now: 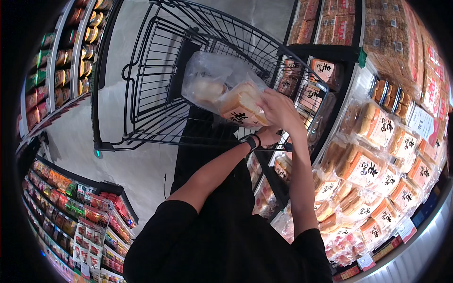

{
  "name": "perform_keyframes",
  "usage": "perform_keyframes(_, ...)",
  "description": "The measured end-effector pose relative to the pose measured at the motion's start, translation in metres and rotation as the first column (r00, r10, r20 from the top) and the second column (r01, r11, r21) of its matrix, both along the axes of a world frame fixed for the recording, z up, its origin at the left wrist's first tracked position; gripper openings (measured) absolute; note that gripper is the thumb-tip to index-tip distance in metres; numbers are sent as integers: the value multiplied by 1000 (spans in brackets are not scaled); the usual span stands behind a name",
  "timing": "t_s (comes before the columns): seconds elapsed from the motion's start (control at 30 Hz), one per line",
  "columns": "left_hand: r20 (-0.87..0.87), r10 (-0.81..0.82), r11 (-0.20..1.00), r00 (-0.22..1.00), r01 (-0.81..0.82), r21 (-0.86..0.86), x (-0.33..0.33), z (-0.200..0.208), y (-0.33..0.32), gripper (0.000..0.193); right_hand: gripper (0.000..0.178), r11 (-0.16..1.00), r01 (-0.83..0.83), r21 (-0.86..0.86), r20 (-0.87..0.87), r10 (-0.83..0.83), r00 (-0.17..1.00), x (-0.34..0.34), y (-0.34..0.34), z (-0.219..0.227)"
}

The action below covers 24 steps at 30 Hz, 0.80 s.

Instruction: Picking packaged bread from shelves and putting them into a plastic bag in a shopping cart.

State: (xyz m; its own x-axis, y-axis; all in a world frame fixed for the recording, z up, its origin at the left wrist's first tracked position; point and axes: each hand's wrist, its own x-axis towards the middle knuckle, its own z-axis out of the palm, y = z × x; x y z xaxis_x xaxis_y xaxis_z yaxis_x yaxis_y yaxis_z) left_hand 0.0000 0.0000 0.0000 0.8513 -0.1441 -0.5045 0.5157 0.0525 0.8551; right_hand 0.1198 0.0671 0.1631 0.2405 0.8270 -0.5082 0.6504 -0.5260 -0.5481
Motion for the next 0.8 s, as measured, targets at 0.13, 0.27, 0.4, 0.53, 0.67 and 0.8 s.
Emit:
perform_keyframes(0.13,104,-55,996,993,48,70,-2,-1,2,58,19,997,-46,68,210,31,977,-1,-10,-23)
perform_keyframes(0.27,146,-158,978,977,134,161,0,-4,2,62,15,997,-24,68,254,6,967,-2,-14,-33)
perform_keyframes(0.4,81,-227,974,971,226,23,8,11,8,70,16,998,-32,-56,310,48,949,-2,-12,-37)
perform_keyframes(0.53,116,-135,991,984,135,7,1,18,13,66,19,999,37,-40,335,-22,942,-2,-17,-25)
perform_keyframes(0.67,75,-29,996,997,35,-85,-11,6,9,51,22,997,65,-34,324,-51,945,-9,-23,-15)
perform_keyframes(0.8,106,-170,985,980,171,-3,-10,2,0,53,22,995,93,-19,310,-82,947,-14,-30,-7)
